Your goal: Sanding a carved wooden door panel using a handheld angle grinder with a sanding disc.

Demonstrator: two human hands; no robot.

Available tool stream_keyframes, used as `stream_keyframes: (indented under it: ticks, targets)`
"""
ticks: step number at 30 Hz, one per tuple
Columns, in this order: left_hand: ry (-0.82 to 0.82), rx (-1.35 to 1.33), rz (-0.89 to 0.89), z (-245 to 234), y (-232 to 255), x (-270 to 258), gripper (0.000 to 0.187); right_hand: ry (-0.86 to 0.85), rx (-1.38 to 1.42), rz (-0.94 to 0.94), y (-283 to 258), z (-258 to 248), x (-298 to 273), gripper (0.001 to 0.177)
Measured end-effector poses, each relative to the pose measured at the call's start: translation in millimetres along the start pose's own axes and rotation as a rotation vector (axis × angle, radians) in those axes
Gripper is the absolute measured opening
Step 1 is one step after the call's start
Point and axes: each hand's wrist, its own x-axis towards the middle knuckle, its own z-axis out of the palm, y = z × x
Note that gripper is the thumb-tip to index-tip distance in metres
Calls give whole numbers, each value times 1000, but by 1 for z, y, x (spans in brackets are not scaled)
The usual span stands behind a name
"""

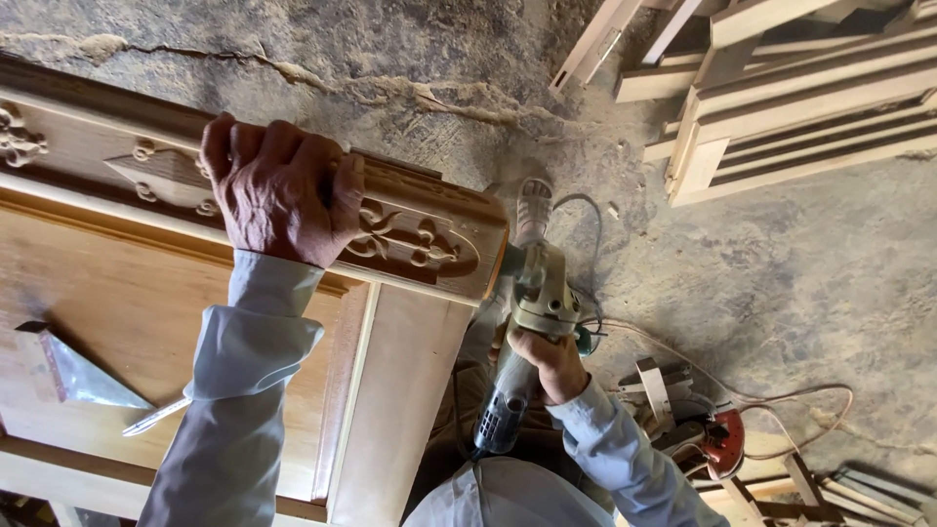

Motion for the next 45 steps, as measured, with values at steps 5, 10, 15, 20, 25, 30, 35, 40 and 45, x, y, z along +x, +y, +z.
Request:
stream_keyframes:
  ticks: [5, 10, 15, 20, 25, 30, 35, 40, 45]
  targets:
    - [-3, 14, 11, -2, -1, -1, 46, 44, 110, 14, 20, -8, 12, 16]
    - [-16, 25, 17, -2, -4, -2, 49, 71, 115, 95, 10, 1, 16, 19]
    - [-11, 85, 72, -12, 15, 13, 56, -44, 380, 81, 85, -35, 42, 19]
    - [-57, 90, 97, -16, 18, 14, 51, 18, 407, 15, 80, -55, 34, 20]
    - [-53, 100, 114, -20, 19, 14, 51, -28, 400, 73, 60, -35, 26, 35]
    - [-52, 97, 87, -17, 21, 17, 48, -26, 262, 60, 52, -26, 28, 15]
    - [-37, 116, 87, -18, 20, 15, 50, -87, 271, 32, 62, -22, 23, 14]
    - [-58, 118, 73, -16, 20, 14, 48, -51, 312, 52, 55, -25, 30, 22]
    - [-53, 118, 83, -16, 21, 14, 46, -66, 279, 27, 52, -32, 41, 16]
